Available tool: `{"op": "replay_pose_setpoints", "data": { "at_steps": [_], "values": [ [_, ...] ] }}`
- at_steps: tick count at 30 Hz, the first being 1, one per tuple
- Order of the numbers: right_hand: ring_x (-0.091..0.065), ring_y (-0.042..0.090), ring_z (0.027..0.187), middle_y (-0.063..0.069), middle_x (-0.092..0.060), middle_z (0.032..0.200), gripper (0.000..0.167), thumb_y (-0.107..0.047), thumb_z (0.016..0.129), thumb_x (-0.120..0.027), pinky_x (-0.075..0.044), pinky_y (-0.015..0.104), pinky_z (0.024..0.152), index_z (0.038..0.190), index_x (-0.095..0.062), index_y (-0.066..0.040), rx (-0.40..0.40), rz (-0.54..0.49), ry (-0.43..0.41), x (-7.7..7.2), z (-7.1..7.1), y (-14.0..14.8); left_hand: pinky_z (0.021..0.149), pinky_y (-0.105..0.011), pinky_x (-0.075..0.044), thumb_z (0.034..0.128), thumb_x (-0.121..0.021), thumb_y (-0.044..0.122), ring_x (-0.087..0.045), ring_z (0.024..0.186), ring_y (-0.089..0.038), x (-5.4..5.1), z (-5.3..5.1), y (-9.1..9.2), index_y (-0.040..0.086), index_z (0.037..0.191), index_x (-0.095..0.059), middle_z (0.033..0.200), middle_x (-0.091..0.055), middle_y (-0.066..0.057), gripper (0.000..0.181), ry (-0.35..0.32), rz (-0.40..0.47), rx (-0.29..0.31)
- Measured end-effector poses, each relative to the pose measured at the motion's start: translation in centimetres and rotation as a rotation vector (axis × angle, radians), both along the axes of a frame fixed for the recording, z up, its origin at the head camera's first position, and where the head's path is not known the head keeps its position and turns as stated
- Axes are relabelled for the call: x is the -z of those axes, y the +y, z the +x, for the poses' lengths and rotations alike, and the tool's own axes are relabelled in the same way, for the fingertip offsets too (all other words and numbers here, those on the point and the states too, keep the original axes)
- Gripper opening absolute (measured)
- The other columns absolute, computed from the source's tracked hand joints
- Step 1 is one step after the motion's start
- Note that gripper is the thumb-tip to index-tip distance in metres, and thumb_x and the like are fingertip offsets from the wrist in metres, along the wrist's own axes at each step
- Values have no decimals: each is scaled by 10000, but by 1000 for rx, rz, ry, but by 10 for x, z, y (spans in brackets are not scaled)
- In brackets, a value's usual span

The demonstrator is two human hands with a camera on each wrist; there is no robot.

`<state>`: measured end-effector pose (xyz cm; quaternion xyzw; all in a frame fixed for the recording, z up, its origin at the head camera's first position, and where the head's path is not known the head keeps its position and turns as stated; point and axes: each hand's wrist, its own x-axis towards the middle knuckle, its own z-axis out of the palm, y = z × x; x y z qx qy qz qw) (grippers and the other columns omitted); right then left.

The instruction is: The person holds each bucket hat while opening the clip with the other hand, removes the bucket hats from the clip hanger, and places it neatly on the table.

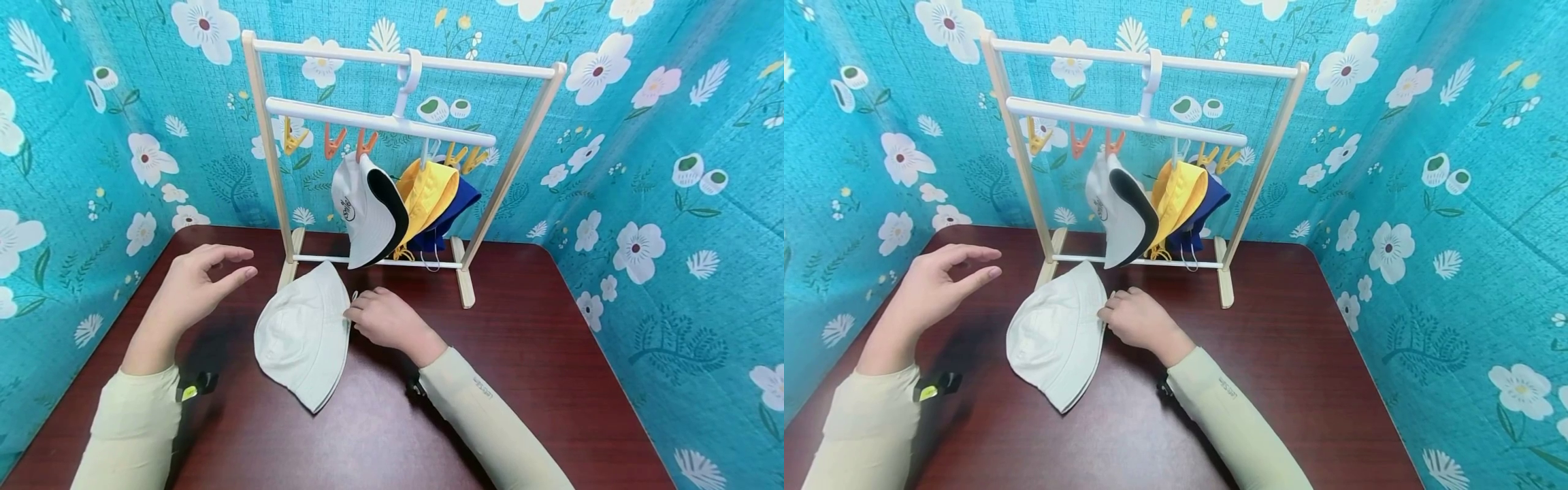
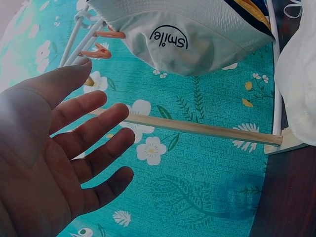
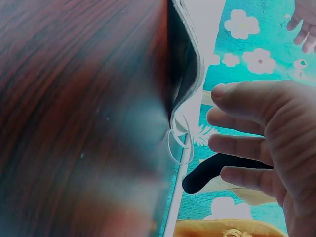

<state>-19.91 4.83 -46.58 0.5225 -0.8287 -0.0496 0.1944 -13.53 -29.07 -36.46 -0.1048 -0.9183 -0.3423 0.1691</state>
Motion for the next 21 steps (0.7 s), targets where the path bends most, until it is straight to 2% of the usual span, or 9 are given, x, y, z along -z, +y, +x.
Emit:
{"op": "replay_pose_setpoints", "data": {
  "at_steps": [3,7,9,21],
  "values": [
    [-665,144,1072,-86,-744,1071,199,-242,927,-722,-502,344,933,1124,-749,-237,27,-5,-31,-3,2,2,914,-266,-454,936,-767,322,-620,1144,-232,-1,0,0,156,1216,-739,1203,-720,-67,326,-2,-1,-1],
    [-657,147,1109,-68,-740,1109,236,-280,932,-731,-497,351,998,1162,-747,-230,60,-5,-63,-9,5,5,926,-431,-487,938,-765,316,-618,1145,-246,-2,0,1,148,1217,-738,1203,-721,-81,327,-2,-7,3],
    [-655,145,1111,-65,-738,1115,252,-293,931,-734,-500,354,1000,1175,-745,-228,70,-14,-73,-11,6,6,924,-452,-488,938,-766,314,-619,1145,-247,-2,0,2,145,1216,-739,1202,-722,-83,327,0,-8,5],
    [-661,152,1086,-65,-736,1109,268,-298,945,-730,-512,371,920,1198,-740,-210,104,-165,-145,-18,10,19,899,-155,-414,932,-773,313,-623,1152,-232,1,-2,-1,157,1216,-739,1205,-722,-63,325,9,1,3]
  ]
}}
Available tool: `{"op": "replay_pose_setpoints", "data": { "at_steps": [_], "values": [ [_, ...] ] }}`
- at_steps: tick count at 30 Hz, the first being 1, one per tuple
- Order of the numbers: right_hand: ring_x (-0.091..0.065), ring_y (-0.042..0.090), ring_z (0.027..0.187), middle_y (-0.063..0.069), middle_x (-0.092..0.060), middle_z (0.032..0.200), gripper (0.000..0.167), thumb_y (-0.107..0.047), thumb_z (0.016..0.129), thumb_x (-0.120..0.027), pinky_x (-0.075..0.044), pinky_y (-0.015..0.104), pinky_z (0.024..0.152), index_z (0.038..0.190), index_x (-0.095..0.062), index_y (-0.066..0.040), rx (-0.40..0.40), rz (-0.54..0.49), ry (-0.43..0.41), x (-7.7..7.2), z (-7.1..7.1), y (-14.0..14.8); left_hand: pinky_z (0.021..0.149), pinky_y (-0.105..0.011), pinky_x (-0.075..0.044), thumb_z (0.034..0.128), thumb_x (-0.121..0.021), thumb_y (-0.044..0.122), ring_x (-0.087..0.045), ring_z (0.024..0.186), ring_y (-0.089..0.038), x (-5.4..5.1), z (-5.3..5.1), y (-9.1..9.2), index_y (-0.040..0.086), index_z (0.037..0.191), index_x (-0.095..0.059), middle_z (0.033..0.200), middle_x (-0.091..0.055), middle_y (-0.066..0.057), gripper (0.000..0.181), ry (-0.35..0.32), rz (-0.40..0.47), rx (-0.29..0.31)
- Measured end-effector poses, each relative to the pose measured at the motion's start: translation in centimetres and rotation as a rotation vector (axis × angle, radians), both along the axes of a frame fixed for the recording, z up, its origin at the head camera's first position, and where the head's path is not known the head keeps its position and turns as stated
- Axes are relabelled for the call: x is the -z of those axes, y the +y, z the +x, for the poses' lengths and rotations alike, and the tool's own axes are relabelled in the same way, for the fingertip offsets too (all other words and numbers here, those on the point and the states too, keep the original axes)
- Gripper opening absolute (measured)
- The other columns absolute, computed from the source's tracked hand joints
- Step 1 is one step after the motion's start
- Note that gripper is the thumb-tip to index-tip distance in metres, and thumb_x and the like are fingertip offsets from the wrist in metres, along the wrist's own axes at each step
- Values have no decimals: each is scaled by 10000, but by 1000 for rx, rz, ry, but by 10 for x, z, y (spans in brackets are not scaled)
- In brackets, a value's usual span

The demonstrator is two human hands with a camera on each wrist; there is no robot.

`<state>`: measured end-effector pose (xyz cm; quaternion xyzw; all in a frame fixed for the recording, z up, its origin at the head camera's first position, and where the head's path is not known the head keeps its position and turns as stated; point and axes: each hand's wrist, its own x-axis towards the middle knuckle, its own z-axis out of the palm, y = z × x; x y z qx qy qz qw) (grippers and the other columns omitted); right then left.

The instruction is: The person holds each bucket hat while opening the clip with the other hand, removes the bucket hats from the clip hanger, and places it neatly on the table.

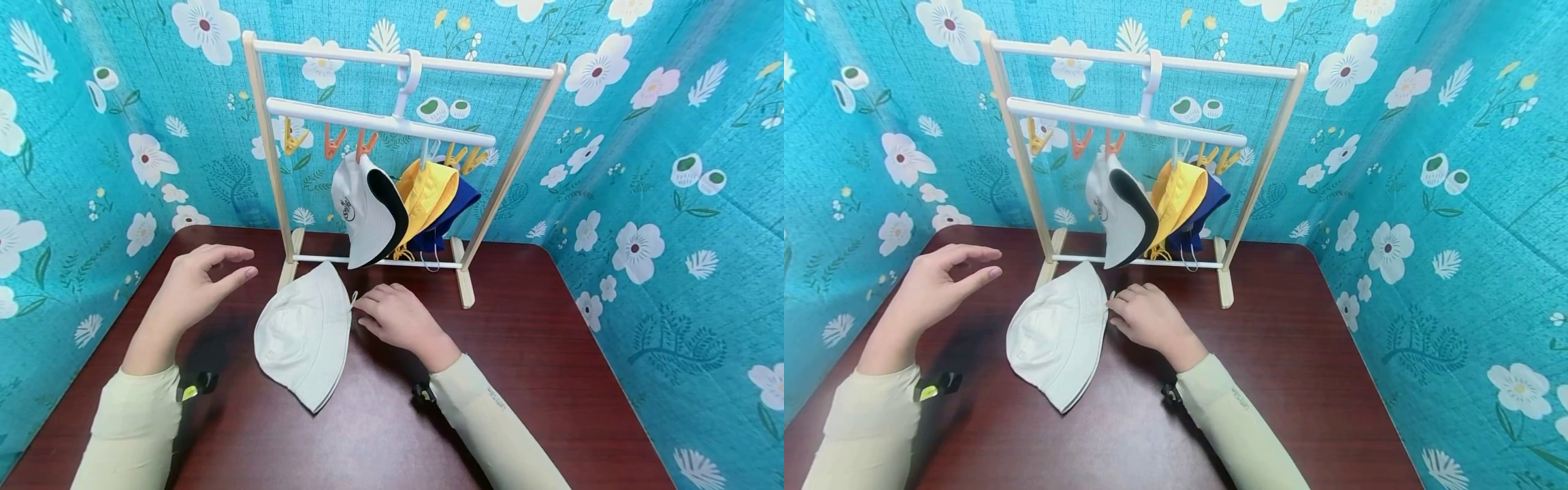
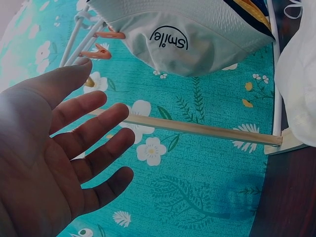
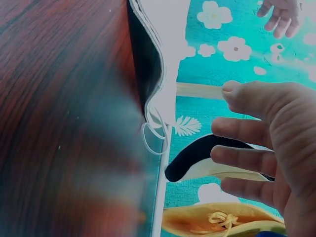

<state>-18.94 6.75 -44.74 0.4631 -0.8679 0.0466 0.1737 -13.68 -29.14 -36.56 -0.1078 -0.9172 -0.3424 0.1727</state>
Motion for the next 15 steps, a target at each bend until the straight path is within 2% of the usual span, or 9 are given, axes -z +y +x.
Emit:
{"op": "replay_pose_setpoints", "data": {
  "at_steps": [4,12,15],
  "values": [
    [-662,163,1086,-59,-739,1122,281,-313,949,-728,-515,378,916,1205,-739,-198,26,-38,-10,-3,0,4,903,-205,-432,934,-770,314,-622,1149,-226,0,0,0,157,1213,-741,1202,-723,-59,322,1,-2,-1],
    [-668,184,1090,-35,-742,1147,324,-368,967,-707,-516,397,960,1235,-730,-188,97,-100,-16,-6,1,13,933,-447,-477,938,-764,327,-619,1153,-232,2,-1,1,156,1224,-735,1212,-719,-64,335,-14,-7,1],
    [-667,184,1103,-30,-744,1156,331,-377,973,-700,-514,403,968,1242,-727,-186,111,-128,-31,-8,2,15,934,-466,-480,937,-765,330,-620,1151,-234,2,-1,1,158,1225,-735,1213,-719,-64,338,-13,-11,-4]
  ]
}}
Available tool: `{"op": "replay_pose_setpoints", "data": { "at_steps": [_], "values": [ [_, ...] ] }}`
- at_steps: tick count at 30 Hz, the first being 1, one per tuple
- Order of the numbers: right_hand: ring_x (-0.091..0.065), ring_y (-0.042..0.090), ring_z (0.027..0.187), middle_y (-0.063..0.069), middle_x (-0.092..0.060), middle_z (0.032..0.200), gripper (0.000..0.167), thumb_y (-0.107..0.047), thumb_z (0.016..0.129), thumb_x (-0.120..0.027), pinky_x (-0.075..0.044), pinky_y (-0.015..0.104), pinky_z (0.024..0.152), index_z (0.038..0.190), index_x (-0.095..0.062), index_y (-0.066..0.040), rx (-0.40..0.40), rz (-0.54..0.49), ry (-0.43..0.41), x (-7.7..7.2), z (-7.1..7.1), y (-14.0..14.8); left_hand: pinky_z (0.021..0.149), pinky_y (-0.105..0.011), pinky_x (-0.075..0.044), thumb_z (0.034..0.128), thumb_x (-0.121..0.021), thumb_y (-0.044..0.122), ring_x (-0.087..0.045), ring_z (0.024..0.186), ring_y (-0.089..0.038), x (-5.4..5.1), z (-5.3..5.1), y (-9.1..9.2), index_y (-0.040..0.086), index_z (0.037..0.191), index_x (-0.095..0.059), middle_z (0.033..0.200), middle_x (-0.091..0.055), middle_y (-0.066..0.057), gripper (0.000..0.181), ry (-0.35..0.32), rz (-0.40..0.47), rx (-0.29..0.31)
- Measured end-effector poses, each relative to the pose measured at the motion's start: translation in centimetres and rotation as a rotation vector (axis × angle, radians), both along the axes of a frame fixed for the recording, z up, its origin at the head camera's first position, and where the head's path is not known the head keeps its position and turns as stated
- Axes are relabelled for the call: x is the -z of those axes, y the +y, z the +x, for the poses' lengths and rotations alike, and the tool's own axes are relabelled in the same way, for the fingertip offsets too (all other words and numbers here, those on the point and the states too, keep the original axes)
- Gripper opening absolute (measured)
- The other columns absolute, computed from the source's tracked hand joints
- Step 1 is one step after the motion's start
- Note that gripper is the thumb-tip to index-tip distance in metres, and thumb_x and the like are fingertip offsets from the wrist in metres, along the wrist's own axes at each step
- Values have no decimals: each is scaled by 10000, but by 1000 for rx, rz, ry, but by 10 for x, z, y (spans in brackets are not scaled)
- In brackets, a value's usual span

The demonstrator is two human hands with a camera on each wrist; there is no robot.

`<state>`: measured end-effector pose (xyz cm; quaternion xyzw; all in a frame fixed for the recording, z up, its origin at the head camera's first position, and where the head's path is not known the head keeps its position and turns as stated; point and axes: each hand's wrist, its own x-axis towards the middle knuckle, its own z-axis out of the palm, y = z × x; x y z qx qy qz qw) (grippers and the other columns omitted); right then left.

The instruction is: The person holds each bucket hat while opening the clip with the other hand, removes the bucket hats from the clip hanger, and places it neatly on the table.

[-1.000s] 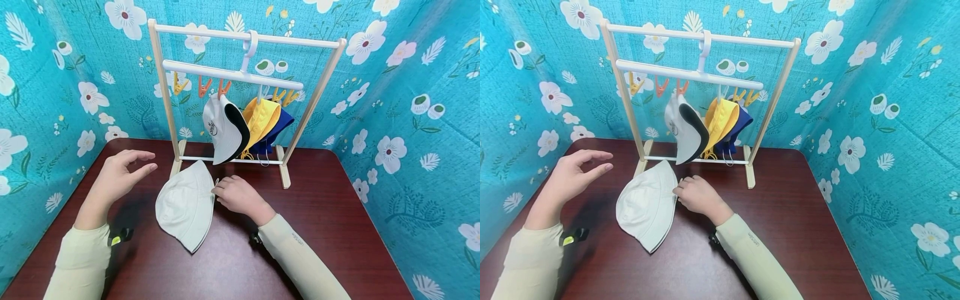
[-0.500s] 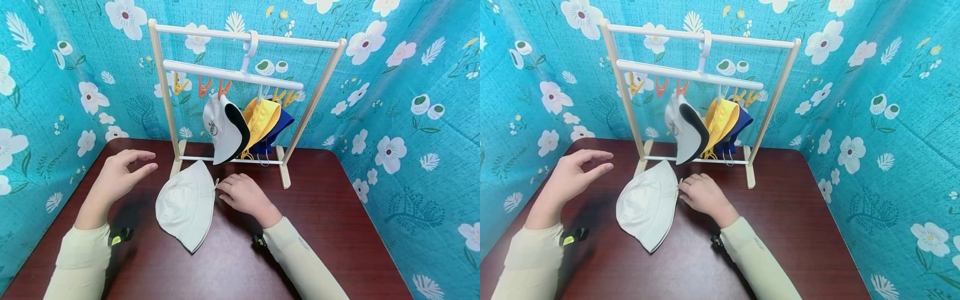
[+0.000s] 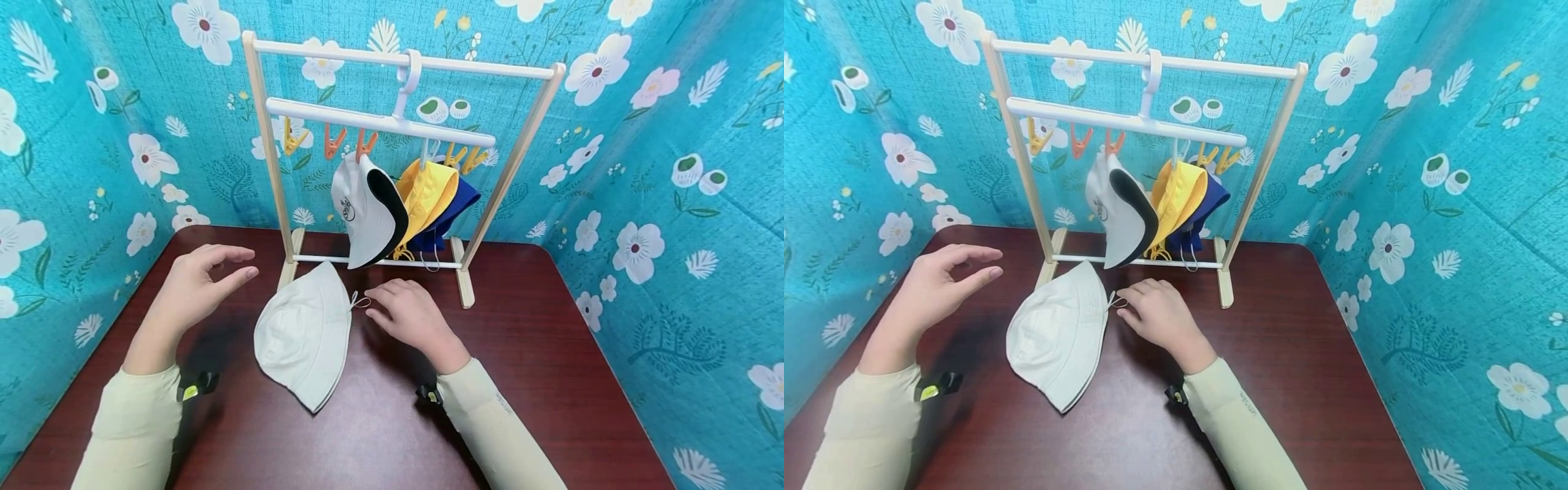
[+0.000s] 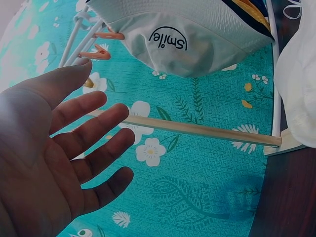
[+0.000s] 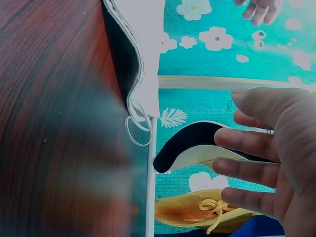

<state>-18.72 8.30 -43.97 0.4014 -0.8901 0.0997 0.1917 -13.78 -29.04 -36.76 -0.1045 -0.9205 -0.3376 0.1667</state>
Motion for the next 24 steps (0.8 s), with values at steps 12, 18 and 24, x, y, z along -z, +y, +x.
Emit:
{"op": "replay_pose_setpoints", "data": {
  "at_steps": [12,18,24],
  "values": [
    [-671,210,1127,0,-747,1164,372,-412,979,-689,-527,410,977,1266,-723,-177,83,-99,-20,-5,-3,11,938,-530,-495,940,-761,331,-616,1146,-255,-1,0,3,142,1236,-731,1208,-720,-83,352,-18,-3,6],
    [-677,222,1124,16,-751,1168,376,-416,977,-690,-534,421,975,1259,-722,-170,123,-161,-18,-8,-4,15,951,-549,-492,942,-757,338,-615,1163,-267,-1,0,6,140,1242,-725,1222,-714,-87,361,-21,-3,5],
    [-676,226,1128,16,-745,1198,408,-442,975,-685,-529,431,985,1272,-715,-164,162,-183,-32,-10,-2,16,935,-490,-499,940,-759,347,-617,1157,-271,1,1,11,135,1238,-726,1214,-718,-91,367,-4,9,-17]
  ]
}}
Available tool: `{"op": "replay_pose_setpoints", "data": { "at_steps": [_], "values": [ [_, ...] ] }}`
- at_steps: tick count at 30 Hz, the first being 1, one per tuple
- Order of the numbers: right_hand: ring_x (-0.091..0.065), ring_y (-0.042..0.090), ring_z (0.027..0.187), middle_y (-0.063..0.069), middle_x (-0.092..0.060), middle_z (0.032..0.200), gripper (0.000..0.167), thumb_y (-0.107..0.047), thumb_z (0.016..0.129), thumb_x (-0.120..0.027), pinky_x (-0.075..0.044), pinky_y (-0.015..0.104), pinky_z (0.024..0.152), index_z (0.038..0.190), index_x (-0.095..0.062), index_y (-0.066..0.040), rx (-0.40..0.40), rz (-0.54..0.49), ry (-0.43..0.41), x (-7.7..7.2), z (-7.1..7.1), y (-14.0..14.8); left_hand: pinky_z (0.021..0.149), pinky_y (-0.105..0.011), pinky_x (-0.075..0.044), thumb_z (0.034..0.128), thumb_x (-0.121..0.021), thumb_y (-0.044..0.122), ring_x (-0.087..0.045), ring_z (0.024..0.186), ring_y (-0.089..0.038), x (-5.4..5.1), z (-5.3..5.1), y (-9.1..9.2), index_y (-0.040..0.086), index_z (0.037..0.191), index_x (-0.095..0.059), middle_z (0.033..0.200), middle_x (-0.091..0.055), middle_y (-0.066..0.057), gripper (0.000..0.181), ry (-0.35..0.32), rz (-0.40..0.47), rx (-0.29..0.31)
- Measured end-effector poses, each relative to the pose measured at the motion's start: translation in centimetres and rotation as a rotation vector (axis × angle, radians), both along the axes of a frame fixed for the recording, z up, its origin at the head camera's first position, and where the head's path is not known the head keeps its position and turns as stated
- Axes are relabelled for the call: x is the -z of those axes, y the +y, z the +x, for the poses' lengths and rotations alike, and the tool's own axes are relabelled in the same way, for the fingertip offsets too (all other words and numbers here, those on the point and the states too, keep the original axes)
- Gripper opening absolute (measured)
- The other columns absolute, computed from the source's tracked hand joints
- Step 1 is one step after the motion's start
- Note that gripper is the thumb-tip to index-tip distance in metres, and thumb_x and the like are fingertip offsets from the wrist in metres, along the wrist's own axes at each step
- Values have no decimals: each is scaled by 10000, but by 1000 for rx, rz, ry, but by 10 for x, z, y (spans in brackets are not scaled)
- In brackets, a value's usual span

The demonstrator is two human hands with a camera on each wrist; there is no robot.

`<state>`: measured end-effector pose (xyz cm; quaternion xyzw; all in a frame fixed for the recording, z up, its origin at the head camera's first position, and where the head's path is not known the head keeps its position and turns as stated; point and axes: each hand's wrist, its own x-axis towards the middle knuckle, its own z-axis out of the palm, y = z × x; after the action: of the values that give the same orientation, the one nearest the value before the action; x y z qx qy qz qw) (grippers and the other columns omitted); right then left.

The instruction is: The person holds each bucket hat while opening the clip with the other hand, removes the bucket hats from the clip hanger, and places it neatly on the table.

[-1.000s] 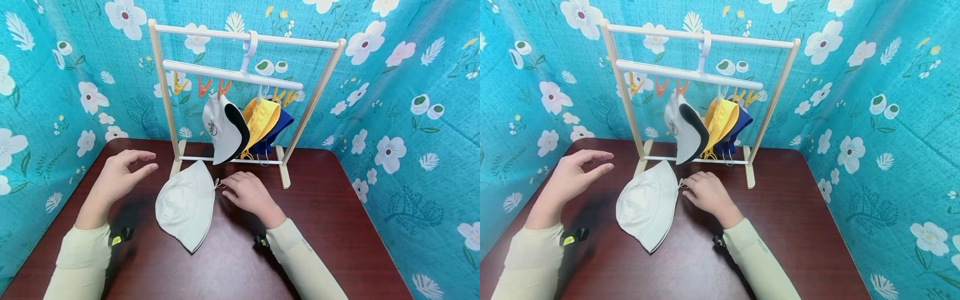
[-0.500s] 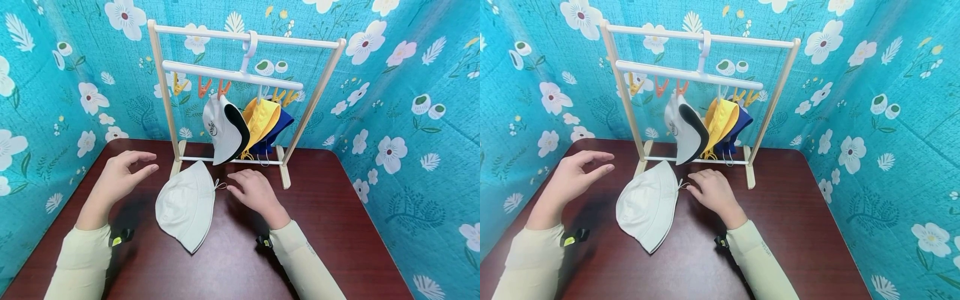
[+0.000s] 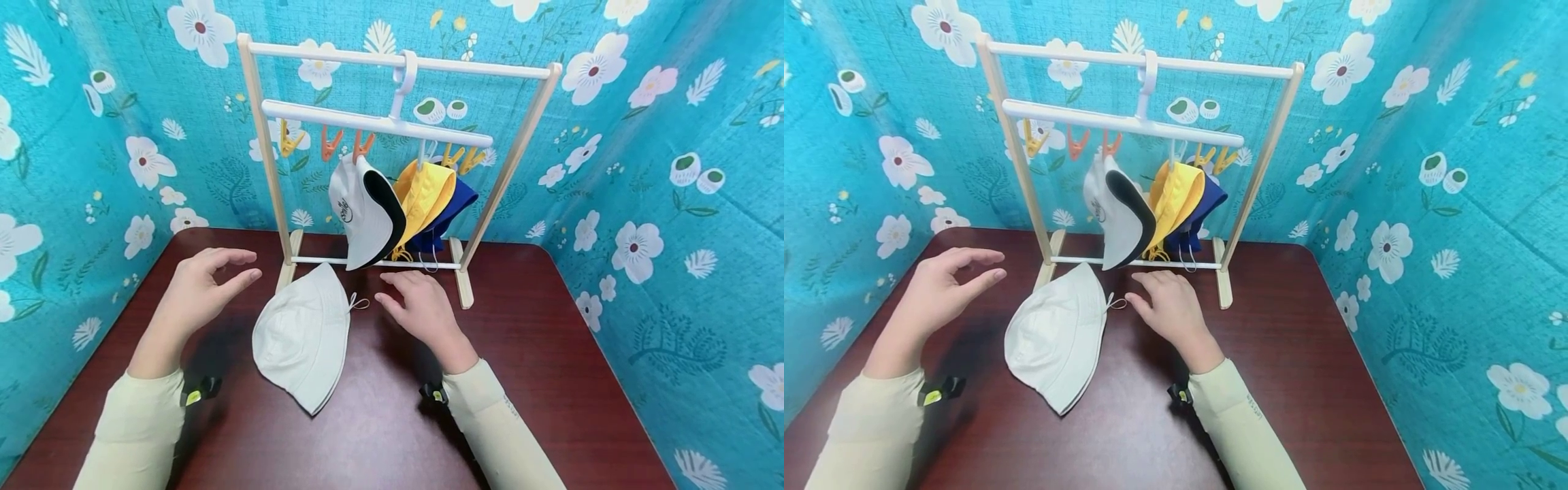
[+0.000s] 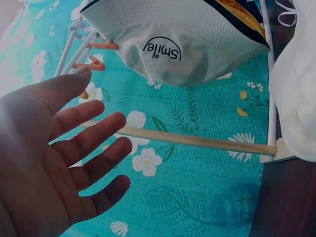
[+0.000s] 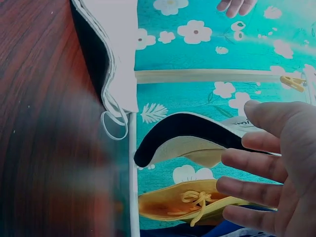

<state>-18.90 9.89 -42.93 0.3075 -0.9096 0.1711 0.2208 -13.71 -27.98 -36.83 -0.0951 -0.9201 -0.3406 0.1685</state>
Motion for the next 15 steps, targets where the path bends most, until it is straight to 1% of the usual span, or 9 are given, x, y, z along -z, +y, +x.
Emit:
{"op": "replay_pose_setpoints", "data": {
  "at_steps": [3,7,9,12,15],
  "values": [
    [-676,231,1125,24,-741,1208,417,-441,972,-690,-529,437,985,1276,-713,-157,10,-12,4,-2,1,-1,931,-466,-504,937,-763,344,-632,1140,-256,1,0,3,131,1238,-726,1202,-726,-83,370,13,15,-17],
    [-683,236,1116,31,-744,1202,416,-426,962,-709,-531,443,979,1267,-720,-145,21,-30,7,-3,3,-1,942,-528,-521,939,-762,344,-649,1121,-274,2,-1,10,106,1243,-721,1193,-730,-103,389,15,40,-6],
    [-684,236,1115,33,-745,1198,413,-419,960,-713,-531,443,978,1264,-721,-140,29,-41,1,-3,3,-1,939,-551,-526,941,-759,352,-652,1110,-286,3,-3,14,99,1247,-719,1191,-729,-114,400,15,48,1],
    [-685,236,1120,38,-745,1200,418,-421,959,-713,-533,438,981,1264,-721,-135,44,-58,-6,-4,4,0,927,-547,-537,940,-754,379,-648,1106,-288,0,-7,22,101,1253,-716,1197,-727,-112,420,14,50,2],
    [-684,233,1130,38,-741,1215,432,-435,962,-705,-533,430,992,1273,-717,-136,59,-68,-14,-7,4,0,914,-536,-540,934,-753,409,-636,1112,-287,-7,-10,30,108,1249,-720,1196,-727,-109,437,15,54,-3]
  ]
}}
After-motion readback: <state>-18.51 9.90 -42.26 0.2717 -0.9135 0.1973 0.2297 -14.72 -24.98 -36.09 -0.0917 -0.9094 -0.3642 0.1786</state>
